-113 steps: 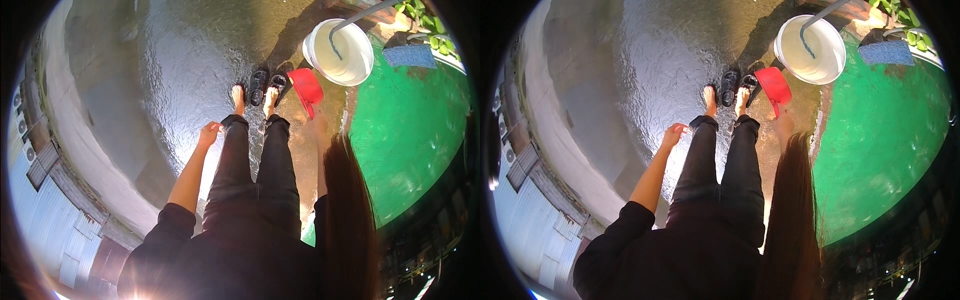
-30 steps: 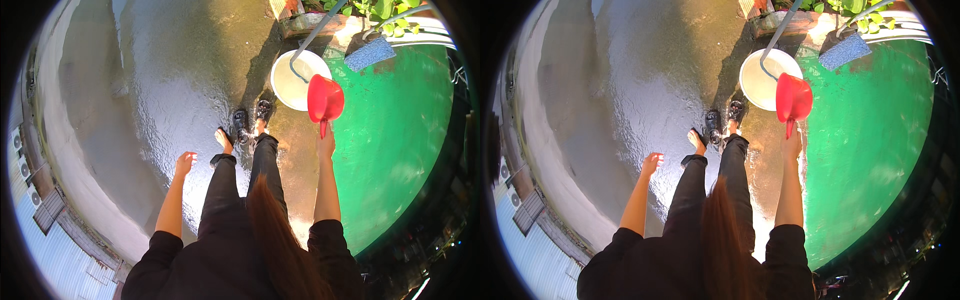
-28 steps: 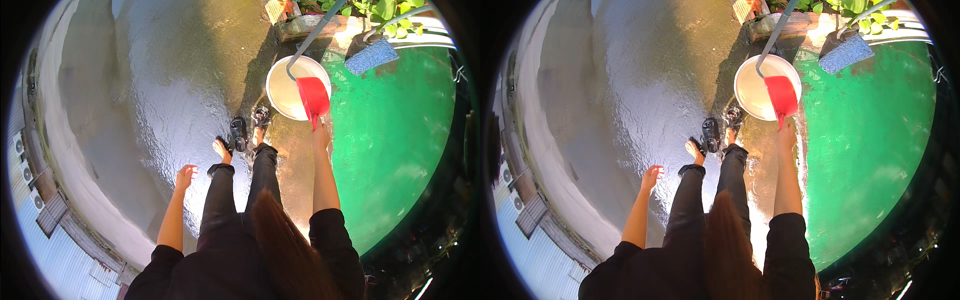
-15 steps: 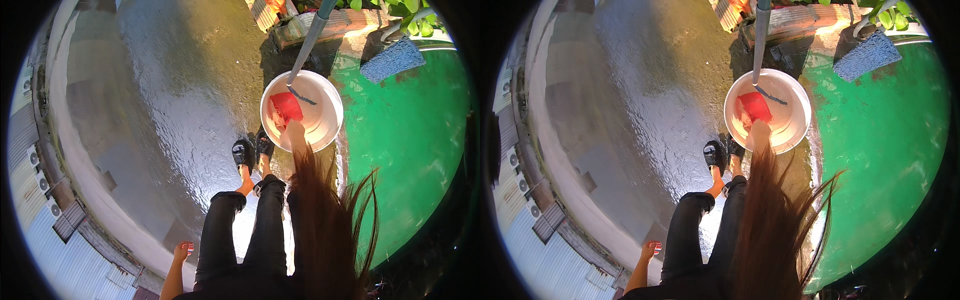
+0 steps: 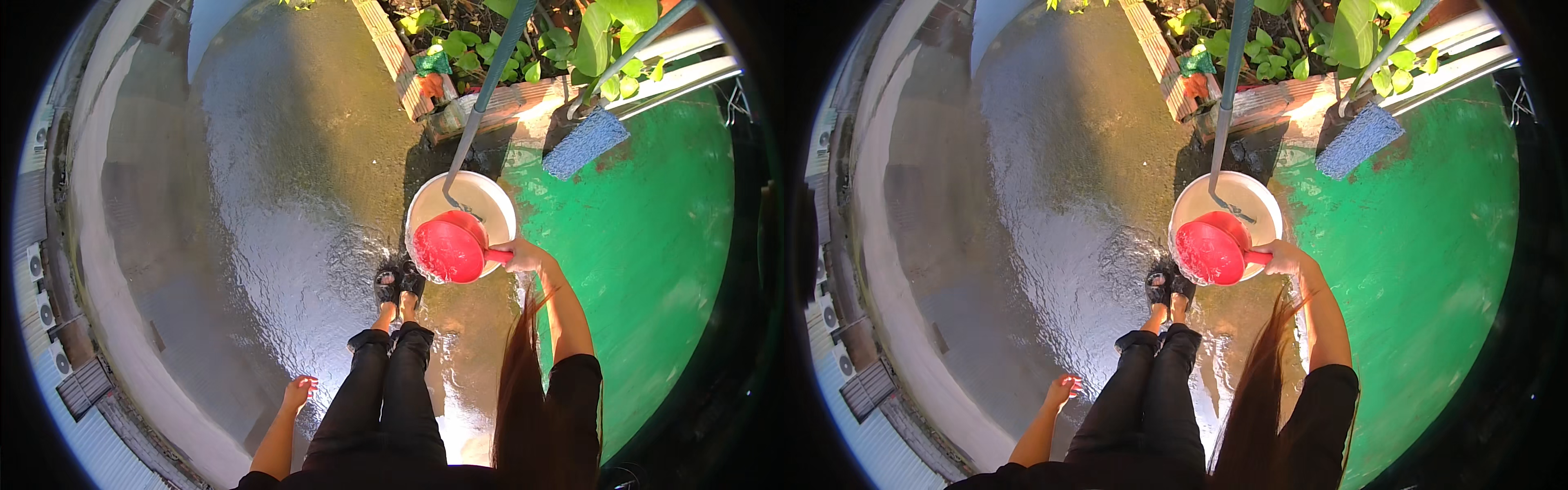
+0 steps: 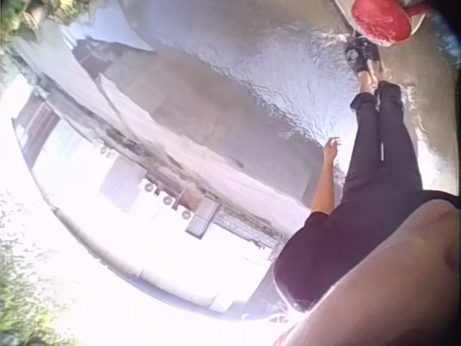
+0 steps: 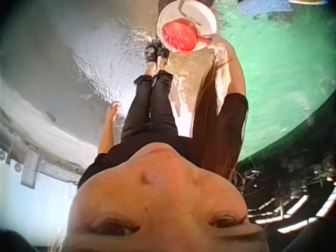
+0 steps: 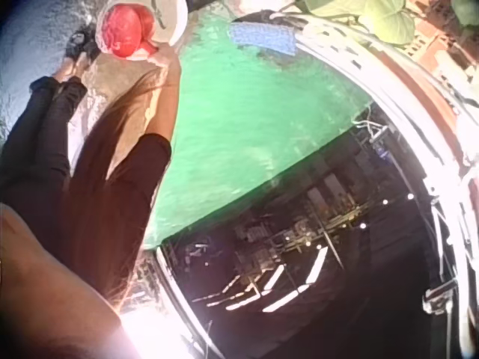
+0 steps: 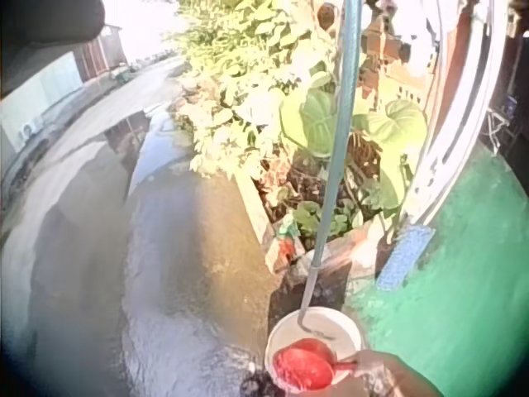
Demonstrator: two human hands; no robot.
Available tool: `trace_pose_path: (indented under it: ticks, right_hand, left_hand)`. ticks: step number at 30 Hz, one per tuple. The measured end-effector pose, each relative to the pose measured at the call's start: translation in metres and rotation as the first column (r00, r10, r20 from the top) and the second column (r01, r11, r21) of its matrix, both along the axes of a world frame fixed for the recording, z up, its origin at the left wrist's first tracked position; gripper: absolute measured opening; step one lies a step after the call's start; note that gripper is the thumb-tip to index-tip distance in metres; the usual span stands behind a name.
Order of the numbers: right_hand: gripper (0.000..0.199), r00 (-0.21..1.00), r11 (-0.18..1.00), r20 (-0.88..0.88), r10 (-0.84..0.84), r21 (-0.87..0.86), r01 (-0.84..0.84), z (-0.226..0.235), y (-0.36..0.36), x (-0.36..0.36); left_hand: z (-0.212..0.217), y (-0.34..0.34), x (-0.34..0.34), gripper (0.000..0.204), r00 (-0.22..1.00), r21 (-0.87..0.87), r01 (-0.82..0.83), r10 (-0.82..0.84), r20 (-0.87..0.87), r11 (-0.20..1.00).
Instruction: The person mops a green-painted outdoor floor with a flat mop, then uses a red scoop to pour water from a white bucket onto the floor and washes their feet.
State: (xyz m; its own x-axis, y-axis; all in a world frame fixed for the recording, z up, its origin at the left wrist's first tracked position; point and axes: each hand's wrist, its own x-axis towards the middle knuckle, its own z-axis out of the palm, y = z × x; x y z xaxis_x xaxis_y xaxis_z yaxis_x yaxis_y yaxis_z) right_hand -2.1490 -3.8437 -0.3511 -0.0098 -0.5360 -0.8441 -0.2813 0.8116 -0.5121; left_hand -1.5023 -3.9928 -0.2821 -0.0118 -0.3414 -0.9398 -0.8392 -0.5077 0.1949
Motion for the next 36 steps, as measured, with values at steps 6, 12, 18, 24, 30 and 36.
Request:
trace_pose_path:
  ticks: [6,12,18,24,30,36]
  right_hand:
    - [0.066,0.901,0.922,-0.24,0.363,-0.046,-0.384,0.069,-0.014,0.045]
    - [0.06,0.81,0.935,-0.519,0.274,-0.053,-0.35,0.065,0.01,0.118]
    - [0.05,0.792,0.955,-0.575,0.204,-0.06,-0.29,0.07,0.024,0.198]
    - [0.037,0.68,0.966,-0.725,0.113,-0.08,-0.246,0.039,0.036,0.277]
    - [0.049,0.508,0.952,-0.855,-0.105,-0.235,-0.199,0.086,0.012,0.24]
    - [0.057,0.466,0.973,-0.857,-0.221,-0.158,0.17,-0.044,0.001,0.171]
  left_hand:
    - [-0.015,-0.007,-0.022,0.018,0.989,-0.017,-0.039,0.036,-0.143,0.999]
    - [-0.007,-0.017,-0.047,0.019,0.986,-0.033,-0.017,0.011,-0.168,0.999]
    - [-0.006,-0.017,-0.045,0.018,0.989,-0.051,-0.019,0.011,-0.149,0.999]
    - [-0.025,-0.018,-0.04,0.018,0.988,-0.081,0.03,-0.042,-0.151,0.996]
    - [-0.021,-0.025,-0.07,0.019,0.982,-0.045,0.019,-0.027,-0.189,0.999]
    - [-0.009,-0.016,-0.071,0.02,0.99,-0.068,0.008,-0.017,-0.137,0.998]
